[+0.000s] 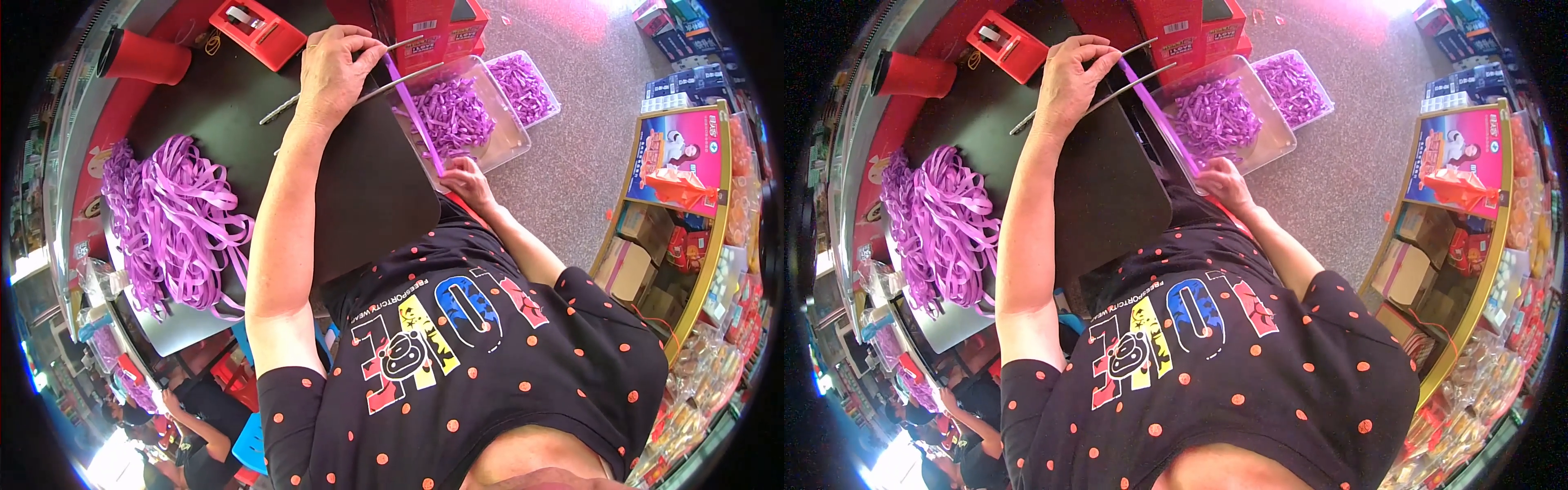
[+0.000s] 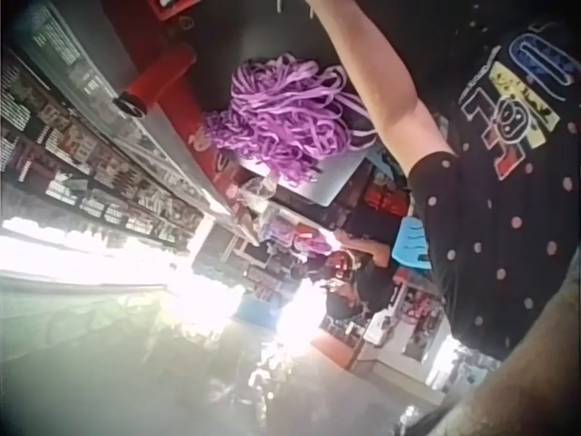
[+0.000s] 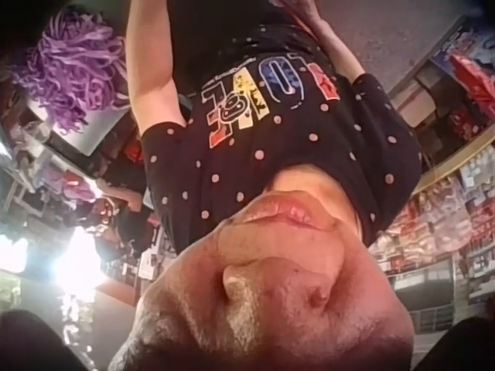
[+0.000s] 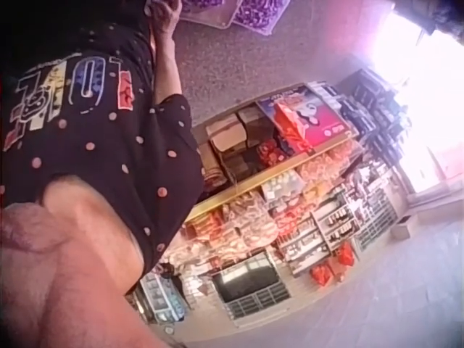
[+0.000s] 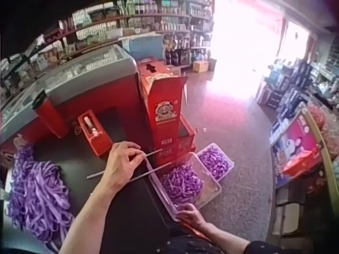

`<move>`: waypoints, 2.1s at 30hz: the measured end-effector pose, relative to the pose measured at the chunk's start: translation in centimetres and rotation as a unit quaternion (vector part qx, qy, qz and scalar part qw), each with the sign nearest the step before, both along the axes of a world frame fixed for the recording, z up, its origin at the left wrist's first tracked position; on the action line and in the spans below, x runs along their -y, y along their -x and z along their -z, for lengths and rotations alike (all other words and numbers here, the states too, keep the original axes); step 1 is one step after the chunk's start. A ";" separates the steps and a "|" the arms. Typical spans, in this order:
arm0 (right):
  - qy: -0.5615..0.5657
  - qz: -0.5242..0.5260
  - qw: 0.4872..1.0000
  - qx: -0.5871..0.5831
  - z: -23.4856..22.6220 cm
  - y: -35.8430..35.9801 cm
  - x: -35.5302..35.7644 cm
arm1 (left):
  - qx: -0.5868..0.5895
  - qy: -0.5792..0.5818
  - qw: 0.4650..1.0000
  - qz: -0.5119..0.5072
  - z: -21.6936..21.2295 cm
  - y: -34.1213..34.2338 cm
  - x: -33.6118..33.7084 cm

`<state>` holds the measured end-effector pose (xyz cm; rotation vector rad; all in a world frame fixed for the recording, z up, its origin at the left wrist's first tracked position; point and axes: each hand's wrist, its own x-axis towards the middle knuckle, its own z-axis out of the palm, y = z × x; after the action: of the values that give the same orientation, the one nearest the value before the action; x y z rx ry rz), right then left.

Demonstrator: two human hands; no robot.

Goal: The person is wrapping purple ribbons around metal rods to prepare or shape them for crafts.

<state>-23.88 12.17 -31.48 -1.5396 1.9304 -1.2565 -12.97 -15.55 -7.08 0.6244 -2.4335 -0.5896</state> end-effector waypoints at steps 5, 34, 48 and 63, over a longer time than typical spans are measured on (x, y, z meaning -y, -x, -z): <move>0.074 -0.066 0.973 -0.207 -7.8 -0.6 -3.9 | -0.001 -0.002 1.000 0.005 0.2 -0.2 0.5; 0.288 -0.124 0.946 0.076 -31.6 -2.8 -5.3 | 0.032 -0.006 0.999 -0.026 0.9 0.1 1.1; 0.240 -0.225 0.909 0.255 -38.9 4.4 23.5 | -0.003 -0.031 0.999 -0.022 -0.2 -0.1 -0.2; 0.163 -0.075 0.947 0.268 -22.9 9.1 35.7 | -0.028 -0.029 0.999 -0.036 -0.3 0.6 -0.8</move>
<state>-32.96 -23.52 -8.61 -1.2706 1.2870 -1.7645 -13.57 -14.74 -6.76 0.7078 -2.3393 -0.6422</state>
